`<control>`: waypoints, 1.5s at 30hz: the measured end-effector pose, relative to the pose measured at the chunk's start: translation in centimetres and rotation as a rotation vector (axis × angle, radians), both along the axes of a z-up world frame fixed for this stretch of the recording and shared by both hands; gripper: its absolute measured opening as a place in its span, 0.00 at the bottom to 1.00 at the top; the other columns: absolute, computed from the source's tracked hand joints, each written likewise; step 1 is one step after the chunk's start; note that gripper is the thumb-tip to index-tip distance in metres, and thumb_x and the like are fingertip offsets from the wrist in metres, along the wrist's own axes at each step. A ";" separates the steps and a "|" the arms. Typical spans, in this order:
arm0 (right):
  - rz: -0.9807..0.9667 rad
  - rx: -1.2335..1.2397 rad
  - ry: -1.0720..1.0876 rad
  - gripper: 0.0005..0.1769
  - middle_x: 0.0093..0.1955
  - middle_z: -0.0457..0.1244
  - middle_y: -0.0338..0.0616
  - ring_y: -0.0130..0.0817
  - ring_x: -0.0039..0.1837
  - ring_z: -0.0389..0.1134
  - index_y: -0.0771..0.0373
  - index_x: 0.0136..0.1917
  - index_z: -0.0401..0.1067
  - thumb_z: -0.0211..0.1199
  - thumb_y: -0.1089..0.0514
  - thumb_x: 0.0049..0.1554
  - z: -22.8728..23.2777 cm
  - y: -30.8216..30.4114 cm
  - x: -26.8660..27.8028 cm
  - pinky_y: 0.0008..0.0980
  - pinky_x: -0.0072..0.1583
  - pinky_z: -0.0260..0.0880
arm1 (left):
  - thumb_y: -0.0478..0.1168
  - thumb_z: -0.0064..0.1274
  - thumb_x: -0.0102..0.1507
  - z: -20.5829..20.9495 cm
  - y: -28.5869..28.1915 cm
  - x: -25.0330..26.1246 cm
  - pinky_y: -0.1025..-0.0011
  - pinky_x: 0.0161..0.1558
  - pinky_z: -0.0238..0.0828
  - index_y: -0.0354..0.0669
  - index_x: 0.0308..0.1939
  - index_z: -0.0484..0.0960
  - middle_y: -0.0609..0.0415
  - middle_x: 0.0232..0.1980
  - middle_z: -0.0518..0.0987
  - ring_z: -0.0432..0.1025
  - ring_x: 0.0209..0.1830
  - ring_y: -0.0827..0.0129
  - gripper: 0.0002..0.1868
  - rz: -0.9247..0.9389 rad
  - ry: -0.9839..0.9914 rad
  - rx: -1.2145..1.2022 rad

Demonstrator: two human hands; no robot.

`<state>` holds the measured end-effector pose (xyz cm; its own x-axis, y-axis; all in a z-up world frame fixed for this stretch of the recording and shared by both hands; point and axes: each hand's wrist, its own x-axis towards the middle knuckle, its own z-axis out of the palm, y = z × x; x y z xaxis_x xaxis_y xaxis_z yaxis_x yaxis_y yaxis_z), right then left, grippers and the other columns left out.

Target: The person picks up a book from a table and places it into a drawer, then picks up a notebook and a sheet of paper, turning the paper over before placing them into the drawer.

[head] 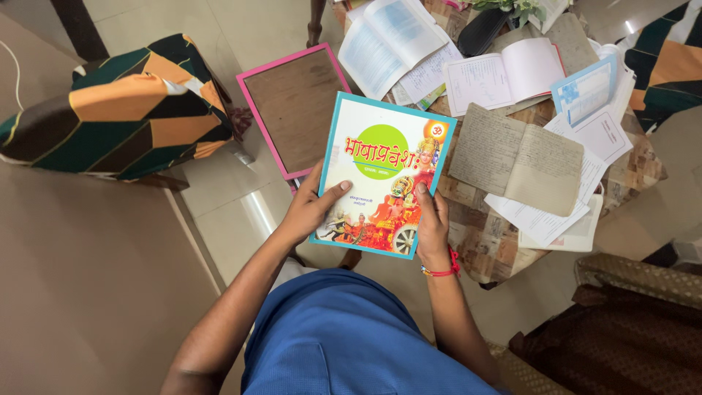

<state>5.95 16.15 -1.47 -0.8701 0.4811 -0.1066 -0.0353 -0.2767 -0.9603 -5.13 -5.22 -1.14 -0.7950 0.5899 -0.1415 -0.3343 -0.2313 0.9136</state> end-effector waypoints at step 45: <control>-0.300 -0.002 0.006 0.33 0.70 0.61 0.44 0.30 0.70 0.61 0.69 0.79 0.55 0.49 0.66 0.61 0.2 -4.0 -1.1 0.33 0.72 0.58 | 0.33 0.52 0.67 -1.1 1.1 -7.7 0.73 0.61 0.68 0.33 0.73 0.66 0.49 0.61 0.79 0.73 0.58 0.73 0.30 -0.294 0.021 0.095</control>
